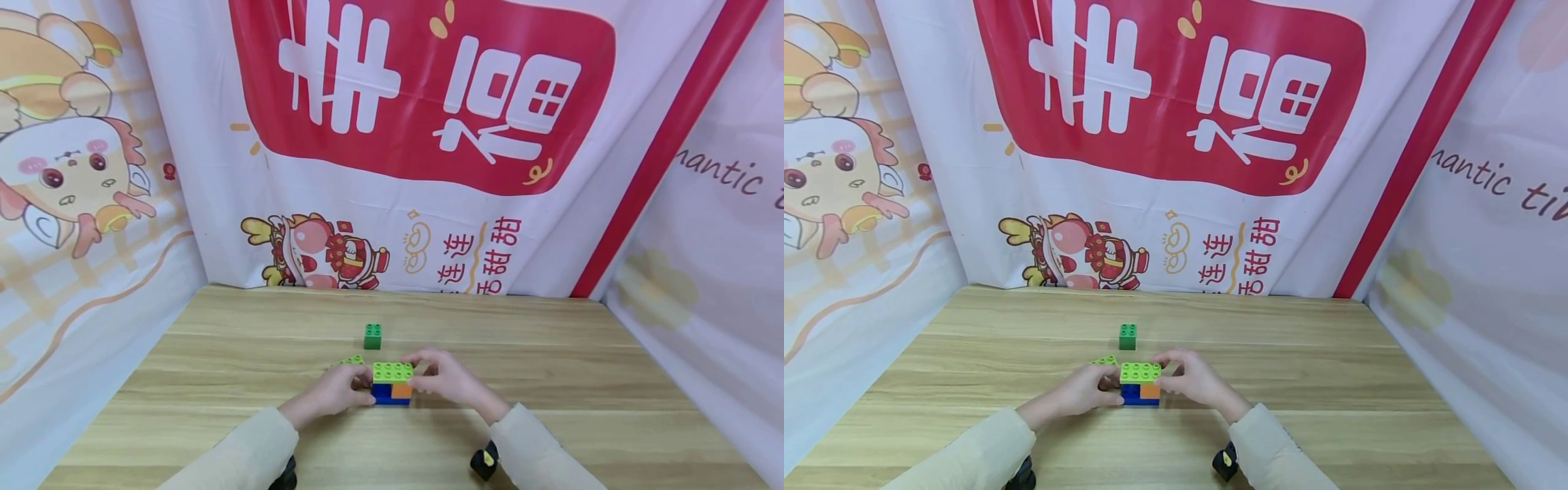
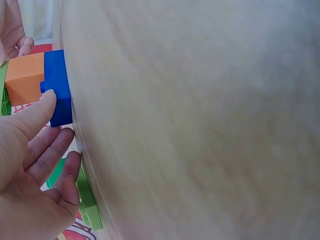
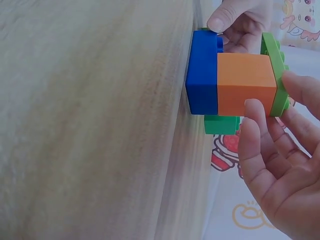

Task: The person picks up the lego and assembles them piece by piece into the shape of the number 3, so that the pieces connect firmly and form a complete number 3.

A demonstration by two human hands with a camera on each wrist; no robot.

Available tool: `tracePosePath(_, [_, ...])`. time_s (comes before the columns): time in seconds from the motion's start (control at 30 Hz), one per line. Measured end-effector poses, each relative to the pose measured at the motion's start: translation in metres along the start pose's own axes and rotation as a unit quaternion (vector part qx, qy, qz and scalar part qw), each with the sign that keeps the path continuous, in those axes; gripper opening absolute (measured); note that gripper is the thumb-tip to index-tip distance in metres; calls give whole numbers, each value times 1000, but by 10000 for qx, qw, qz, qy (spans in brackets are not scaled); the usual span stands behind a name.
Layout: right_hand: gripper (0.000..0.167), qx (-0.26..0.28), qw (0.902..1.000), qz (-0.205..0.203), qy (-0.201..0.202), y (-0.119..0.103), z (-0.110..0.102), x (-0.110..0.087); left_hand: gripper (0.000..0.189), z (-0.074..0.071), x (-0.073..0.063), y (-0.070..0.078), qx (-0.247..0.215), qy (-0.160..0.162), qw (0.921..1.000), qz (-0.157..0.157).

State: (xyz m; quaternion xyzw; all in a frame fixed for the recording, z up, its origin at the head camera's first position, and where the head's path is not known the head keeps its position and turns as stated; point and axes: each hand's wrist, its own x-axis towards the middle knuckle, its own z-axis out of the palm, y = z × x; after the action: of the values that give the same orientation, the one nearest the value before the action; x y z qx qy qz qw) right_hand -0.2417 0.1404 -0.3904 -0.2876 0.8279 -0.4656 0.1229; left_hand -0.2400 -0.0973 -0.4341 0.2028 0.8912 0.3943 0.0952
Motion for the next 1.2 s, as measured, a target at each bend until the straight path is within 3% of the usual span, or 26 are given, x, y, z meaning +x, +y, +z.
tracePosePath(0.13, [36, 58, 10000, -12, -2, 20, 0, 6, 20, 0, 0, -1, 11, 16, 10000, 18])
tracePosePath(0.27, [39, 38, 10000, -28, -46, 26, -1, 6, 20, 1, 1, -2, 28, -11, 10000, 10])
tracePosePath(0.7, [38, -110, 9998, -117, -99, 26, -3, 6, 23, -1, 0, -1, 92, -15, 9999, -63])
tracePosePath(1.0, [40, -33, 9999, 96, -135, 26, -4, 7, 37, -7, -3, 1, -154, -99, 9998, -67])
tracePosePath(1.2, [41, -18, 9997, 184, -142, 26, -4, 7, 37, -15, -2, 3, -83, 76, 9999, 15])
